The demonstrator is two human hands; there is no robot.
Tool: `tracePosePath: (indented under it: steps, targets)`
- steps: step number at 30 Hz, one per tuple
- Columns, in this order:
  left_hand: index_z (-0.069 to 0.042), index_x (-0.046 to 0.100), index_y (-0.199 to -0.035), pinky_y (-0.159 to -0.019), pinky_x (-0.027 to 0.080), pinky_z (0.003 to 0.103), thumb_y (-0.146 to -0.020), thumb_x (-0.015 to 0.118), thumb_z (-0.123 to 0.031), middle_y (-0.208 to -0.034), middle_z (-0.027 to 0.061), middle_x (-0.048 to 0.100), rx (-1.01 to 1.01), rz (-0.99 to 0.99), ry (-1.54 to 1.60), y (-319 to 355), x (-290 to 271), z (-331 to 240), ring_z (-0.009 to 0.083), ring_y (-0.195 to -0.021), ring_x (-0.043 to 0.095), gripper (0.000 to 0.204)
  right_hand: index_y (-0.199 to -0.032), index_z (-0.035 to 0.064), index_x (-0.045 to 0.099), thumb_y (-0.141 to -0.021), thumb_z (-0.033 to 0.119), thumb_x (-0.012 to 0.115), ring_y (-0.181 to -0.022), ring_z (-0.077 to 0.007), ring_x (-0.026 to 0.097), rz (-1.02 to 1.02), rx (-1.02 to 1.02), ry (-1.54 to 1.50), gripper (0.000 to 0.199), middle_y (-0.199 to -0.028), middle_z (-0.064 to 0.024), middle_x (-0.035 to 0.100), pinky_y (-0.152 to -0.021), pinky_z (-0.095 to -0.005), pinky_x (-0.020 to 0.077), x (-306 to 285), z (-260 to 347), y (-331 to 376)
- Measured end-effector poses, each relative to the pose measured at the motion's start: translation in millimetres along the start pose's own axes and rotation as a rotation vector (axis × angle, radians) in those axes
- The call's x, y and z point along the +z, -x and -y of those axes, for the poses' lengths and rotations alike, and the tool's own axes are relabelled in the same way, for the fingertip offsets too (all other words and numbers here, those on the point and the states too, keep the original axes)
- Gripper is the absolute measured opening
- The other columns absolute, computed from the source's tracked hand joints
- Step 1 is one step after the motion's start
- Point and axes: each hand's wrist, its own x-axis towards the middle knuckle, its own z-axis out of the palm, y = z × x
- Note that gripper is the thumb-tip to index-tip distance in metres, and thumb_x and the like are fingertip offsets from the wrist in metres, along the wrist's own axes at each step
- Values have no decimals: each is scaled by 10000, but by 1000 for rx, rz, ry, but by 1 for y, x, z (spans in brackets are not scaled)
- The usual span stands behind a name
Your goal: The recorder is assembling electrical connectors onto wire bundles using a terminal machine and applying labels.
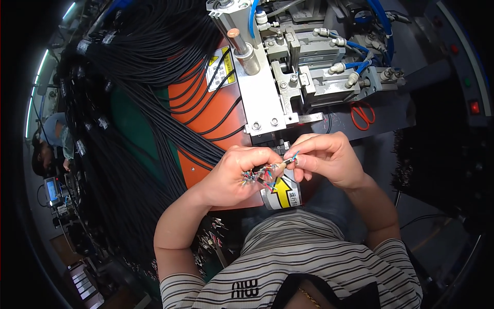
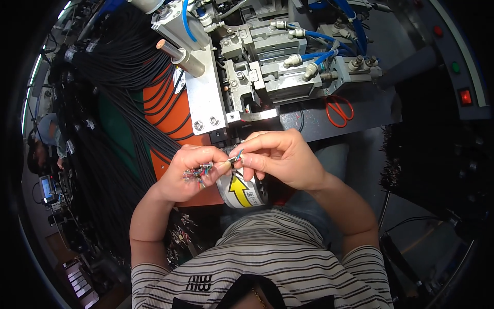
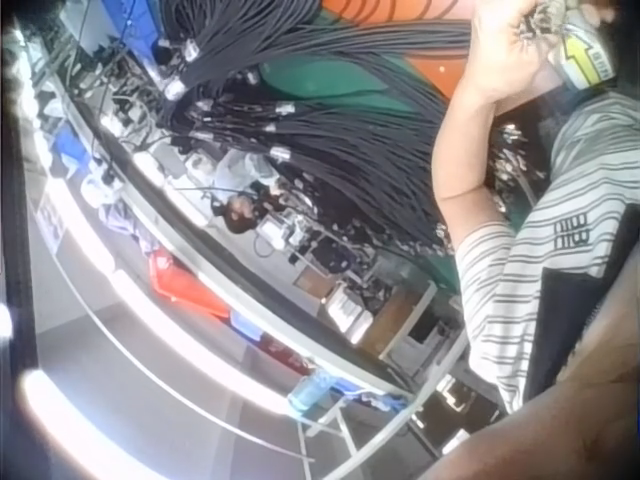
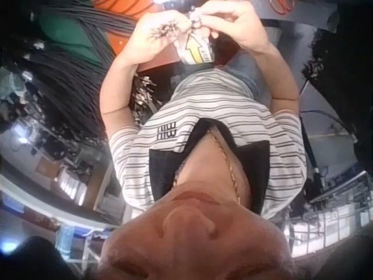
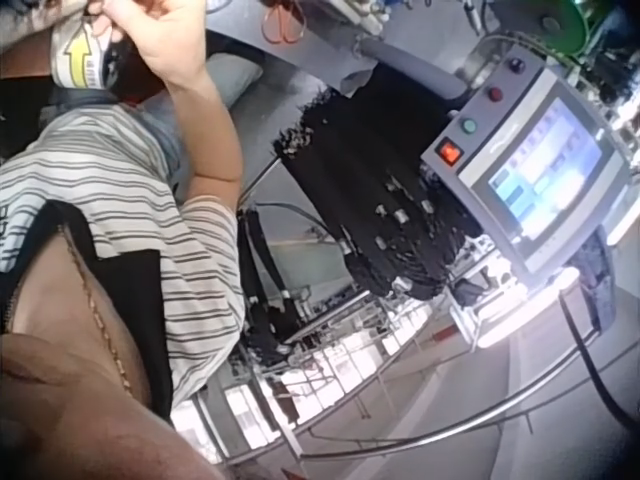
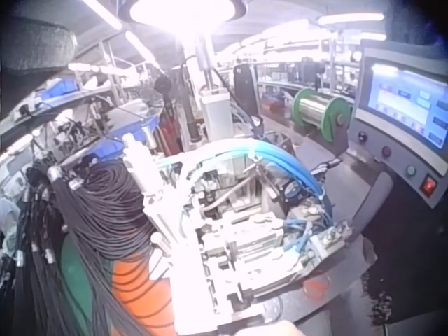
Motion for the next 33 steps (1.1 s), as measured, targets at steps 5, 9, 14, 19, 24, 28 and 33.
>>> tracePosePath:
  steps: [5,9,14,19,24,28,33]
  targets:
    - [24,618,-915,-582,486,265,-780,698,-25,-751,50,640,-89,24,-21,0,5,1,129,-654,623,165,-934,-61,671,-844,-39,663,-648,-132,659,-59,-261,604,92,-831,-115,654,-522,-218,487,-3,-2,0]
    - [15,622,-933,-570,492,304,-690,711,-17,-742,58,625,43,-98,-486,6,17,7,190,-626,615,261,-838,-22,643,-809,-5,681,-576,-166,638,-168,-388,1145,51,-754,-96,621,-493,-261,473,9,-4,-1]
    - [8,641,-1065,-573,490,348,-623,724,-61,-855,86,608,186,-188,-826,7,21,13,254,-679,602,455,-807,14,631,-790,13,675,-537,-229,602,-188,-382,1370,47,-731,-91,596,-487,-318,460,4,-13,-9]
    - [3,639,-1145,-594,487,347,-621,729,-97,-900,98,588,190,-157,-881,9,20,21,244,-735,594,542,-827,18,640,-802,36,677,-550,-265,593,-187,-355,1274,48,-751,-95,610,-492,-351,456,-3,-21,-9]
    - [8,637,-1153,-590,478,343,-625,729,-105,-861,87,552,181,-128,-899,4,22,23,240,-718,570,548,-837,10,643,-803,30,682,-575,-271,609,-224,-380,1244,56,-760,-98,615,-504,-354,470,-7,-27,-9]
    - [26,629,-1178,-589,469,336,-640,708,-101,-844,84,511,163,-56,-950,-4,22,14,238,-712,541,558,-854,3,650,-804,21,680,-584,-275,617,-255,-413,1278,61,-767,-99,620,-510,-358,477,-9,-25,-12]
    - [43,617,-1200,-589,459,331,-669,663,-87,-837,88,480,174,-26,-1032,-11,25,13,233,-717,518,549,-871,-1,659,-803,19,684,-594,-280,623,-257,-406,1322,76,-774,-96,625,-509,-361,480,-12,-24,-16]
